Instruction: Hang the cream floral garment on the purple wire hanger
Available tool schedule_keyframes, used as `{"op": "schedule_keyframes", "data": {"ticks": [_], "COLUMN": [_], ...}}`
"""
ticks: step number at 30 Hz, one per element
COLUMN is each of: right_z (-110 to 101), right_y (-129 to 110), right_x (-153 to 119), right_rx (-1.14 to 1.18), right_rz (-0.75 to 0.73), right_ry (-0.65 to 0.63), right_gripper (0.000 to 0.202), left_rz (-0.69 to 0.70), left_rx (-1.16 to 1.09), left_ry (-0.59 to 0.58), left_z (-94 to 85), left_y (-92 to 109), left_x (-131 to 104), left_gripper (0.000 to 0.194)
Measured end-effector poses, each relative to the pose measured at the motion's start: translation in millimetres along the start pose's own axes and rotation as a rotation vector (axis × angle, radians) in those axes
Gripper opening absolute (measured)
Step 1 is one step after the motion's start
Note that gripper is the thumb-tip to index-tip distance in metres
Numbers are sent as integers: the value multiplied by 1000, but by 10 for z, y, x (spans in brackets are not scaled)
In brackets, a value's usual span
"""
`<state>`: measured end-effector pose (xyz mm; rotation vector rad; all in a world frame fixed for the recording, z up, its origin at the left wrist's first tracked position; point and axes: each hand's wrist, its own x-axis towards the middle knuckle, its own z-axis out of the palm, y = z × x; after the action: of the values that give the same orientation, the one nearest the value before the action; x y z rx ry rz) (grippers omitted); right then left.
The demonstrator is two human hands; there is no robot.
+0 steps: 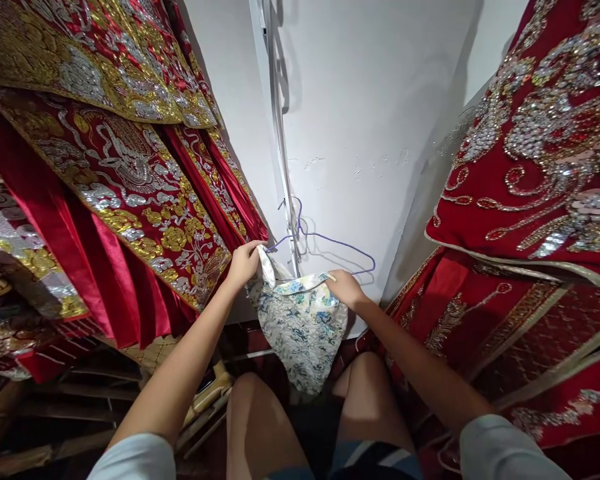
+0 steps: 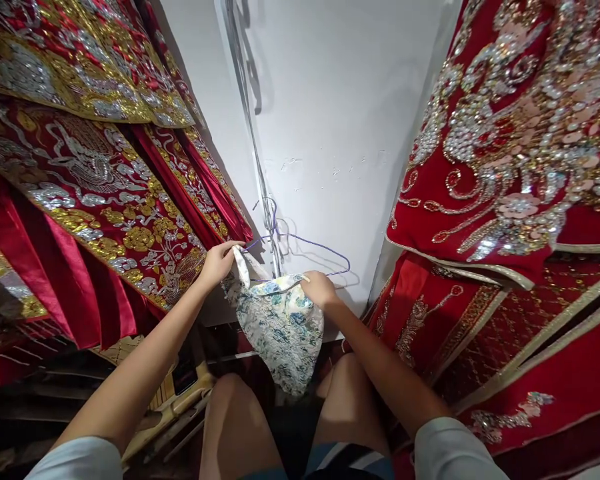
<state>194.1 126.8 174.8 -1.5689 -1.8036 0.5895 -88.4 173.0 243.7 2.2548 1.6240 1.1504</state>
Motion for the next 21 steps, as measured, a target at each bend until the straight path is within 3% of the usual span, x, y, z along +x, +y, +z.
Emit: {"op": "schedule_keyframes", "data": {"ticks": [3, 7, 9, 11, 14, 16, 18, 21], "right_z": [-1, -221, -421, -664, -1023, -1166, -1176, -989], "right_y": [33, 181, 242, 271, 264, 231, 179, 93], "right_x": [-49, -28, 47, 143, 231, 212, 141, 5], "right_rx": [80, 213, 184, 193, 322, 427, 549, 692], "right_rz": [-45, -74, -75, -100, -86, -12, 41, 15], "right_ry": [44, 429, 479, 336, -109, -380, -389, -53], "right_gripper": [21, 73, 75, 58, 23, 23, 32, 34], "left_rz": [70, 56, 76, 94, 67, 6, -56, -61], "left_rx": [-8, 87, 122, 172, 228, 202, 106, -59], "left_ry": [20, 33, 6, -8, 34, 97, 150, 136], "left_z": [-11, -79, -101, -121, -176, -219, -233, -164], "left_y": [122, 90, 81, 89, 58, -19, -111, -174], "left_x": [-32, -117, -121, -102, -74, -80, -105, -155], "left_gripper": [44, 44, 43, 43, 40, 37, 37, 39]}}
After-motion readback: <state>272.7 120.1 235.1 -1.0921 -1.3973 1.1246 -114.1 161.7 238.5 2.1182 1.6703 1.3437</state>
